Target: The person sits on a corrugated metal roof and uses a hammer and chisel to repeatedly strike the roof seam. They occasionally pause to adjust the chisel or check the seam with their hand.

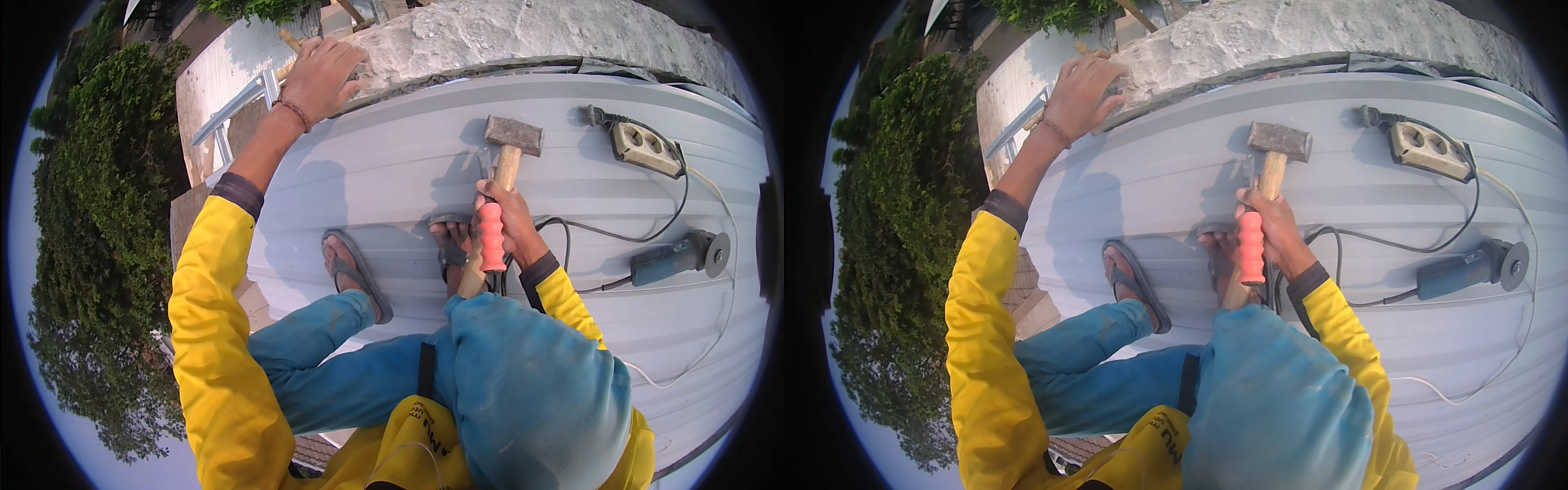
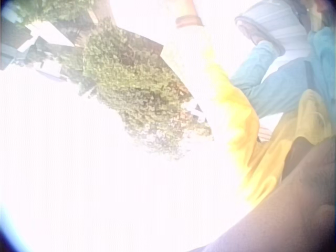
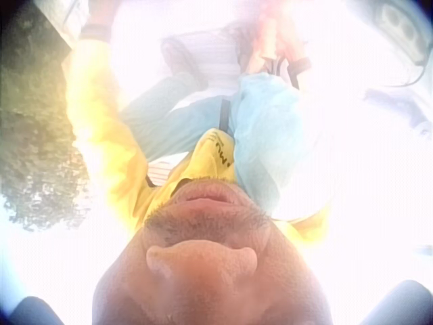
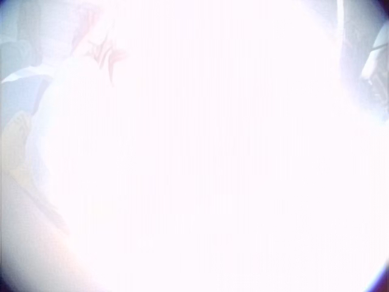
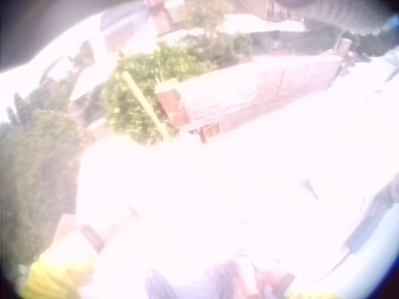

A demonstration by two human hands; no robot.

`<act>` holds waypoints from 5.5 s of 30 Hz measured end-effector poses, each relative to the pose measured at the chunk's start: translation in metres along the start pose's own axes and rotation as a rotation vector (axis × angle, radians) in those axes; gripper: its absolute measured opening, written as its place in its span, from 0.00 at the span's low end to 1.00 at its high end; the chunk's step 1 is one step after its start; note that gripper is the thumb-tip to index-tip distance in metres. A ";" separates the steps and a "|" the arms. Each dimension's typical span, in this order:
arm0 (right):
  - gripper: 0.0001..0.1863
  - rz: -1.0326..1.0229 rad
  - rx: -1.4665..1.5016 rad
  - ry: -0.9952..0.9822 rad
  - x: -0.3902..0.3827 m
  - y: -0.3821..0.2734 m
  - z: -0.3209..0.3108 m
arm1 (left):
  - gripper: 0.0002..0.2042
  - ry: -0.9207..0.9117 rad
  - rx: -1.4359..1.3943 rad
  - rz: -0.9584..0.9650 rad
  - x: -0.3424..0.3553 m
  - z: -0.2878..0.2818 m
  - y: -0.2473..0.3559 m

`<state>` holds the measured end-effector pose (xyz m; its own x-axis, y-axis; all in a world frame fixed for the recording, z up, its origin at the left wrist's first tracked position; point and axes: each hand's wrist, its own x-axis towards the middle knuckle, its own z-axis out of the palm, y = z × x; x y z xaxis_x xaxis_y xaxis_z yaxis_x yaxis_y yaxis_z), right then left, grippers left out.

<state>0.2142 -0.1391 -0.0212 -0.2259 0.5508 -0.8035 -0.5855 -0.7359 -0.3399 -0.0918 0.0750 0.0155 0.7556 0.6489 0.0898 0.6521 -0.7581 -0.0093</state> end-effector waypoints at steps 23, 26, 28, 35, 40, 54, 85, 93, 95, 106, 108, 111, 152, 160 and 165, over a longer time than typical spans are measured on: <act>0.13 0.018 0.008 -0.009 -0.003 -0.003 0.001 | 0.10 -0.142 0.135 0.221 0.007 0.009 -0.015; 0.13 0.006 0.002 0.001 -0.004 -0.004 0.002 | 0.09 -0.167 0.159 0.287 0.012 0.009 -0.022; 0.12 0.007 0.012 -0.002 -0.004 -0.004 0.003 | 0.09 -0.148 0.147 0.330 0.015 0.007 -0.026; 0.12 0.010 0.012 0.009 -0.004 -0.003 0.002 | 0.10 -0.246 0.005 0.197 0.012 -0.013 -0.027; 0.11 0.012 0.010 -0.001 -0.001 -0.002 0.000 | 0.09 -0.094 -0.114 0.071 0.023 -0.039 -0.035; 0.09 0.034 0.034 0.012 0.002 0.002 -0.001 | 0.31 0.399 -0.229 -0.309 -0.038 0.020 0.075; 0.20 -0.313 -0.675 0.092 -0.001 -0.015 0.046 | 0.25 -0.191 -1.726 -1.100 -0.054 -0.014 0.259; 0.20 -0.283 -0.414 -0.130 -0.039 -0.031 0.039 | 0.13 0.385 -2.045 -1.520 -0.026 -0.026 0.228; 0.16 -0.251 -0.427 -0.193 -0.052 -0.028 0.035 | 0.14 0.505 -2.098 -1.499 -0.012 -0.023 0.220; 0.17 -0.255 -0.402 -0.171 -0.079 -0.017 0.051 | 0.14 0.571 -2.052 -1.428 0.027 -0.024 0.188; 0.19 -0.328 -0.448 -0.129 -0.076 -0.013 0.056 | 0.16 0.562 -1.949 -1.386 0.030 -0.019 0.177; 0.22 -0.464 -0.540 -0.130 -0.071 -0.011 0.059 | 0.14 0.560 -2.085 -1.352 0.039 -0.009 0.167; 0.10 -1.197 -1.794 -0.041 -0.028 -0.056 0.065 | 0.09 0.797 -3.004 -0.803 0.032 0.045 0.126; 0.09 -1.257 -1.832 -0.058 -0.029 -0.071 0.068 | 0.09 0.846 -2.959 -0.902 0.041 0.046 0.123; 0.11 -1.185 -1.658 -0.073 -0.019 -0.065 0.063 | 0.08 0.764 -2.889 -0.975 0.045 0.036 0.108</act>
<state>0.2076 -0.0767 0.0475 -0.3951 0.9127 0.1043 0.6778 0.3663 -0.6375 0.0152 0.0247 -0.0172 0.2656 0.8230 -0.5022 -0.9222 0.3687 0.1165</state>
